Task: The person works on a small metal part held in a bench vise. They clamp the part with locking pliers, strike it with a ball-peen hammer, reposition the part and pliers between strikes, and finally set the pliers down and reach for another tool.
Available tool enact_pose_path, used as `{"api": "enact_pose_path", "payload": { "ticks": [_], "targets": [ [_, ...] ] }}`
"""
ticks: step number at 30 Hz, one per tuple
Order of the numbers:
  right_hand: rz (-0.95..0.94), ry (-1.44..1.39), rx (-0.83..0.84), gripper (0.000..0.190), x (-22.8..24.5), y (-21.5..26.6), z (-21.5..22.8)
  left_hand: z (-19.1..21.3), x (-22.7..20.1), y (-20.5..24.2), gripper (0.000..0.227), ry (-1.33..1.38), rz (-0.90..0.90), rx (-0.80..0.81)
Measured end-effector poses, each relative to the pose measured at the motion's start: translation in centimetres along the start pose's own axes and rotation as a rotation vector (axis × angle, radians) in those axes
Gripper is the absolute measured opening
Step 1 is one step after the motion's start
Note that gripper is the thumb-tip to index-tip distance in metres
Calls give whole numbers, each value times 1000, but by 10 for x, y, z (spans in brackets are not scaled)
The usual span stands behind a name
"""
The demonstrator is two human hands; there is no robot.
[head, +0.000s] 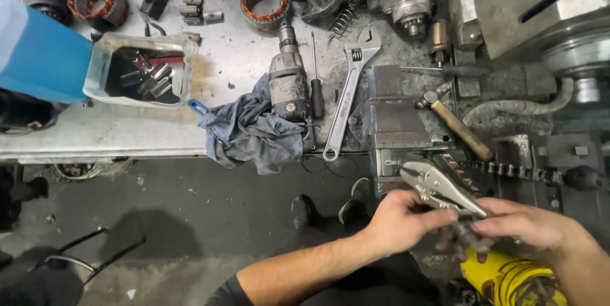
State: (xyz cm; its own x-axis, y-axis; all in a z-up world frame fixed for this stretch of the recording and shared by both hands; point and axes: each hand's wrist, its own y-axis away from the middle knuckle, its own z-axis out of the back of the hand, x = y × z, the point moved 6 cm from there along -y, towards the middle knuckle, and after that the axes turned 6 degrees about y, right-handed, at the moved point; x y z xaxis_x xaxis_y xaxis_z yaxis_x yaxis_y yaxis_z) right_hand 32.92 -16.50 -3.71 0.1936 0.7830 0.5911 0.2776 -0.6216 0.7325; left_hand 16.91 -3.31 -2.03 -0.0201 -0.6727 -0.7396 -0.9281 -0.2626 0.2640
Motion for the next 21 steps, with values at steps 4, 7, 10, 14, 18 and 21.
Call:
{"api": "enact_pose_path", "payload": {
  "ticks": [4, 7, 10, 14, 18, 21],
  "targets": [
    [-93, 187, 164, 59, 29, 4, 3, -10, 8, -6, 21, 27, 6, 2],
    [-157, 116, 179, 56, 29, -2, 27, -12, 6, -17, 21, 28, 1, -65],
    [-179, 109, 202, 55, 36, -7, 42, -12, 11, -27, 21, 49, -26, -128],
    [-241, 126, 253, 61, 49, -12, 55, -19, 20, -34, 21, 160, -78, -162],
    [-297, 156, 376, 56, 63, -17, 52, -21, 21, -38, 20, 205, -140, -213],
    [-334, 150, 378, 53, 69, -20, 57, -21, 15, -40, 18, 191, -165, -252]
  ]
}}
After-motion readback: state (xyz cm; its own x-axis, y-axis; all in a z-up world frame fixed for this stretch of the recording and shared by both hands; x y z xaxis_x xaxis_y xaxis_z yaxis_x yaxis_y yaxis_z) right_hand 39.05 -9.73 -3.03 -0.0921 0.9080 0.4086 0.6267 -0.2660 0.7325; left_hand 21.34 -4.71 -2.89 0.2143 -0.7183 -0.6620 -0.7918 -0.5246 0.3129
